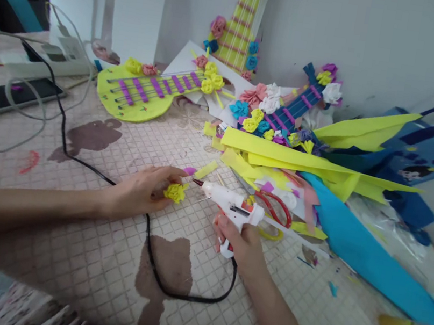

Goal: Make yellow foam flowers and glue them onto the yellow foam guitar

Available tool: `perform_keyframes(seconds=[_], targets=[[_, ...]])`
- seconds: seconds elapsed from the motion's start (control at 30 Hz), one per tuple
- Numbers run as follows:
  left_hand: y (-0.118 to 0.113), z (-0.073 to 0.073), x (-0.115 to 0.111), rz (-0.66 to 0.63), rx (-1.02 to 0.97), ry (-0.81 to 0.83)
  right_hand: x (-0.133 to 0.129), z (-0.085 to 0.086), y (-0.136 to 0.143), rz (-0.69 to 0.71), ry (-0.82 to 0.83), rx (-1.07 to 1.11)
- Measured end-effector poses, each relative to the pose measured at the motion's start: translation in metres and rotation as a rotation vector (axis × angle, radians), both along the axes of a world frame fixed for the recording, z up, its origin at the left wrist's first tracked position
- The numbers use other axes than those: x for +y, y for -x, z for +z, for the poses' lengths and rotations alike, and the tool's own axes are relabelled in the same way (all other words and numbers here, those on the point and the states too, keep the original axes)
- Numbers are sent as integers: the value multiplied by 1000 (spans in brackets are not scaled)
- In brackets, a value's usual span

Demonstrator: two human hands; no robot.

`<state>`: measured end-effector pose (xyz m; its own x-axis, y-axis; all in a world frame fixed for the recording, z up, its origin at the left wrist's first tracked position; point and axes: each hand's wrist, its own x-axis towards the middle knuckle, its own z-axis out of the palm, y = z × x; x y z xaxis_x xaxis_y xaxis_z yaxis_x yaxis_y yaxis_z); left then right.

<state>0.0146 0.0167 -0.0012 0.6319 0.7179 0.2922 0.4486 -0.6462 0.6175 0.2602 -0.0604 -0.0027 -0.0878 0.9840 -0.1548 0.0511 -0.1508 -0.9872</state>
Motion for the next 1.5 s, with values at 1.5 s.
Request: perform_keyframes(seconds=[1.5], targets=[[17, 2, 23, -31, -260, 547, 1, 17, 23, 159, -479, -908]])
